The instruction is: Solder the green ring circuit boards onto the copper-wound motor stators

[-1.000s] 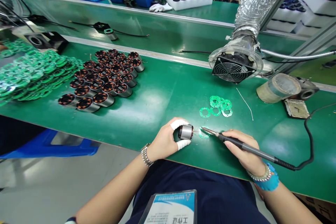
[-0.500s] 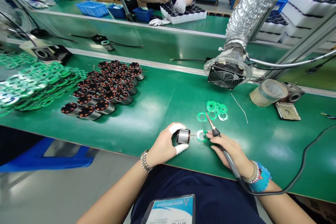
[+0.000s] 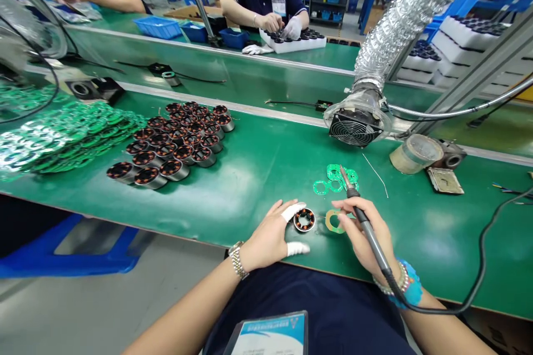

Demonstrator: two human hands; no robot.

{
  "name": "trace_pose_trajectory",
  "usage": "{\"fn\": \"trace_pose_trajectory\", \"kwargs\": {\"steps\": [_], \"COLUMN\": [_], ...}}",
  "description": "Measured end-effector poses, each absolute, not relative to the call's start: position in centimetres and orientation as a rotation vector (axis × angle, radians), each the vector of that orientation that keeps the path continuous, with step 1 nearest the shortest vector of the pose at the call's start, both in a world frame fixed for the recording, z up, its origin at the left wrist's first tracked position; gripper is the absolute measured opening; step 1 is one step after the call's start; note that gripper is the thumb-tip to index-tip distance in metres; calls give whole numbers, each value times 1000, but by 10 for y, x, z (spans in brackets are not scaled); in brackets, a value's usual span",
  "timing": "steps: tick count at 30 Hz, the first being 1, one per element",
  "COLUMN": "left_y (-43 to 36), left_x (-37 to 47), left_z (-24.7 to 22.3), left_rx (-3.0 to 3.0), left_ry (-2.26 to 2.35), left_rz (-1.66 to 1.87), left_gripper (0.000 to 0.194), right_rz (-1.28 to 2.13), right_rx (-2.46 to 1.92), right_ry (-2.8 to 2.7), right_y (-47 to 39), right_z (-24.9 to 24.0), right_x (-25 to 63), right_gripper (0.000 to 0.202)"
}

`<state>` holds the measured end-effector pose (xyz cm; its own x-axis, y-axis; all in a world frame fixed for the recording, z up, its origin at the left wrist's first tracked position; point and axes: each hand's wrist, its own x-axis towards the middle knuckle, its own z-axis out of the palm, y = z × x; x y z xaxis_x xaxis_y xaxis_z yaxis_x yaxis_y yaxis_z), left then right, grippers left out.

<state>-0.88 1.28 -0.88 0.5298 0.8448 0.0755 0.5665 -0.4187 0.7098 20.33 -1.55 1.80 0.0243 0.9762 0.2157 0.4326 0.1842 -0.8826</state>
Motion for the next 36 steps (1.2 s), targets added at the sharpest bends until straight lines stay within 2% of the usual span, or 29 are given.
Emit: {"fn": "trace_pose_trajectory", "kwargs": {"steps": [2, 6, 10, 13, 18, 23, 29, 36], "left_y": [14, 16, 15, 11, 9, 10, 10, 8], "left_x": [-15, -13, -4, 0, 1, 3, 1, 1], "left_z": [-5, -2, -8, -13, -14, -11, -13, -14], "left_rx": [2070, 2096, 2174, 2162, 2129, 2116, 2114, 2139], "left_ry": [1110, 1152, 1171, 1230, 1282, 1268, 1240, 1211], "left_rz": [603, 697, 702, 742, 778, 769, 758, 775], "left_gripper": [84, 58, 49, 49, 48, 43, 47, 46], "right_rz": [924, 1185, 1330, 1344, 1232, 1358, 1406, 1423], "right_rx": [-1350, -1285, -1176, -1093, -1049, -911, -917, -932], "right_ry": [-1485, -1308, -1245, -1349, -1505, -1429, -1412, -1555], "right_y": [-15, -15, -18, -19, -9, -3, -5, -3], "right_z": [21, 23, 24, 23, 15, 5, -9, -3], "right_x": [202, 202, 201, 199, 197, 198, 211, 217], "right_gripper": [20, 23, 35, 42, 38, 36, 37, 32]}}
